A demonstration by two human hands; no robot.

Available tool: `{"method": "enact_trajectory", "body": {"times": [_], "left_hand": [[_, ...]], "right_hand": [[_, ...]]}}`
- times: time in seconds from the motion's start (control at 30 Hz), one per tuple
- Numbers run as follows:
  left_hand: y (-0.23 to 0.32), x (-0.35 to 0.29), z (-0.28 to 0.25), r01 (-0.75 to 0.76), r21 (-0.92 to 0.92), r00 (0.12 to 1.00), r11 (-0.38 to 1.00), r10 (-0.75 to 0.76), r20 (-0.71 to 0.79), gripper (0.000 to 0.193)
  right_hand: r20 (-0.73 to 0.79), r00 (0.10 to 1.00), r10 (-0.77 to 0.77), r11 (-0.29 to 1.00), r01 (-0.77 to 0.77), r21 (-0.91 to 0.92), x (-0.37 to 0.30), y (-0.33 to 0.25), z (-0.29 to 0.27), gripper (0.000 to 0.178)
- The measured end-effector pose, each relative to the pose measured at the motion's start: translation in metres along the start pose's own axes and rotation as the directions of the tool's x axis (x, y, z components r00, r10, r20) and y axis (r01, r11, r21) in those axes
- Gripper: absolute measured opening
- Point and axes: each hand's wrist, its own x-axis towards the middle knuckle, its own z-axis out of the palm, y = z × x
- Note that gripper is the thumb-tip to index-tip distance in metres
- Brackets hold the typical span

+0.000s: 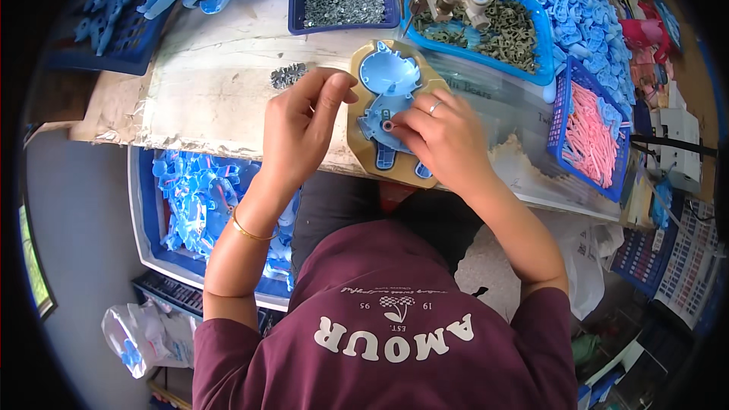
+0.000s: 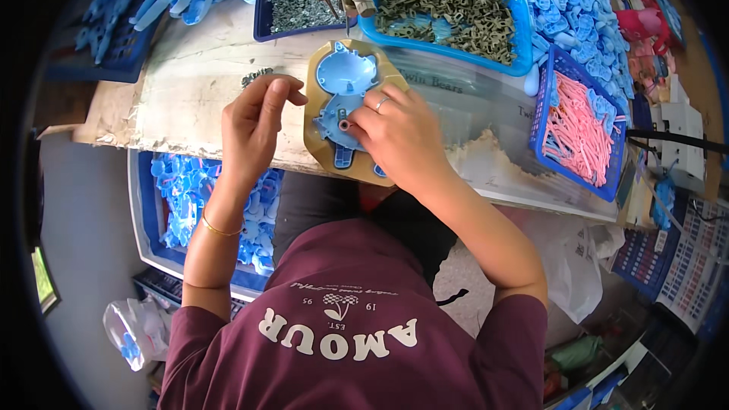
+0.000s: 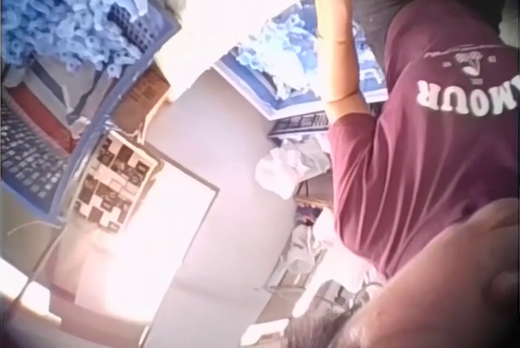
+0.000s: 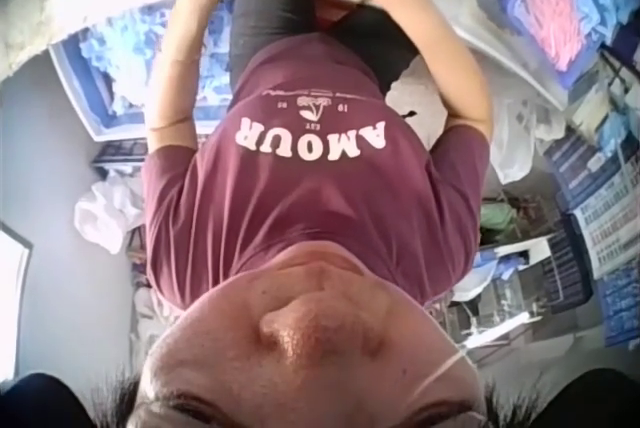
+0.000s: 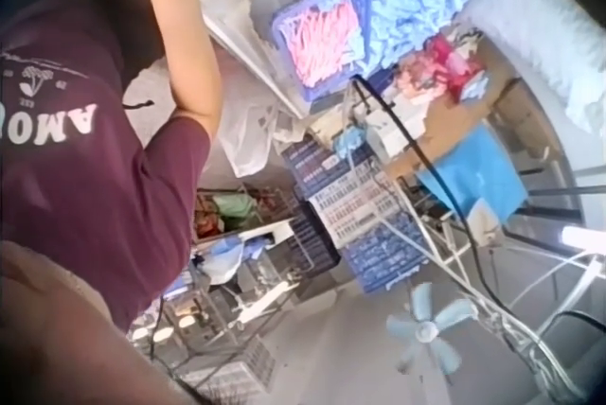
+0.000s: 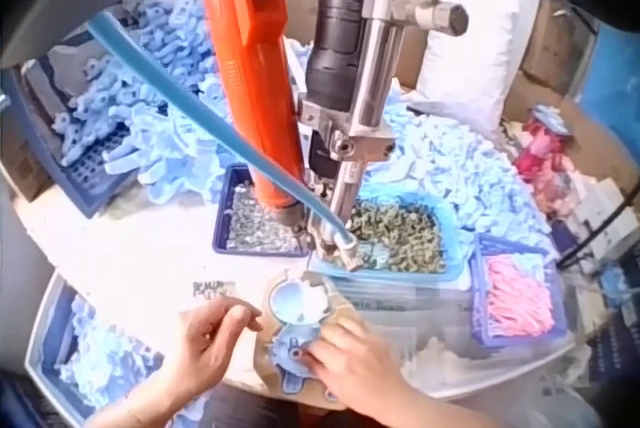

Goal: Assembling small plastic toy figures at a factory workstation using a pneumatic screwdriver and various components.

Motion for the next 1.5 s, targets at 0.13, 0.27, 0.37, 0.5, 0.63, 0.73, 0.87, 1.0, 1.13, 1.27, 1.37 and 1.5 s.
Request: {"method": "enact_trajectory", "body": {"times": [0.13, 0.27, 0.37, 0.5, 0.63, 0.73, 0.87, 1.0, 1.13, 1.27, 1.37, 1.5], "left_hand": [[0.001, -0.006, 0.004, -0.011, 0.058, 1.000, 0.998, 0.012, -0.022, 0.021], [-0.001, -0.008, 0.007, -0.361, 0.330, 0.929, 0.872, 0.307, 0.205, 0.013], [-0.015, -0.013, 0.019, -0.627, 0.434, 0.779, 0.647, 0.511, 0.363, 0.020], [-0.024, -0.021, 0.023, -0.643, 0.469, 0.765, 0.606, 0.477, 0.432, 0.030], [-0.025, -0.023, 0.024, -0.641, 0.461, 0.766, 0.614, 0.470, 0.438, 0.031], [-0.026, -0.022, 0.026, -0.621, 0.455, 0.781, 0.639, 0.453, 0.430, 0.031], [-0.019, -0.020, 0.026, -0.614, 0.461, 0.786, 0.640, 0.446, 0.428, 0.031], [-0.022, -0.017, 0.027, -0.606, 0.466, 0.793, 0.645, 0.442, 0.420, 0.030], [-0.024, -0.016, 0.024, -0.611, 0.465, 0.789, 0.641, 0.440, 0.429, 0.038], [-0.024, -0.016, 0.029, -0.592, 0.416, 0.802, 0.690, 0.456, 0.386, 0.032], [-0.018, -0.014, 0.028, -0.554, 0.391, 0.827, 0.735, 0.429, 0.364, 0.032], [-0.022, -0.011, 0.020, -0.617, 0.403, 0.785, 0.676, 0.500, 0.365, 0.030]], "right_hand": [[0.037, 0.999, 0.020, 1.000, -0.019, -0.024, 0.001, 0.003, 0.003, 0.013], [0.169, 0.985, -0.022, 1.000, 0.023, -0.006, 0.011, 0.010, 0.000, 0.013], [0.211, 0.977, -0.031, 0.999, 0.038, -0.030, 0.013, 0.010, -0.003, 0.012], [0.024, 1.000, -0.010, 1.000, 0.011, -0.015, -0.006, 0.007, -0.014, 0.011], [0.098, 0.977, 0.189, 0.982, -0.188, -0.013, -0.020, 0.007, -0.025, 0.012], [0.060, 0.983, 0.173, 0.985, -0.172, -0.027, -0.024, 0.010, -0.019, 0.012], [-0.028, 0.978, 0.207, 0.978, -0.206, 0.012, -0.025, 0.014, -0.019, 0.011], [0.021, 0.973, 0.229, 0.973, -0.229, -0.003, -0.022, 0.016, -0.021, 0.009], [0.112, 0.982, 0.151, 0.988, -0.152, -0.004, -0.009, 0.017, -0.029, 0.010], [-0.003, 0.989, 0.148, 0.904, -0.134, 0.406, 0.031, -0.028, -0.045, 0.047], [-0.299, 0.954, 0.013, 0.917, 0.108, 0.385, 0.069, -0.048, -0.041, 0.065], [-0.601, 0.798, -0.037, 0.986, 0.126, 0.107, 0.098, -0.052, -0.031, 0.084]]}}
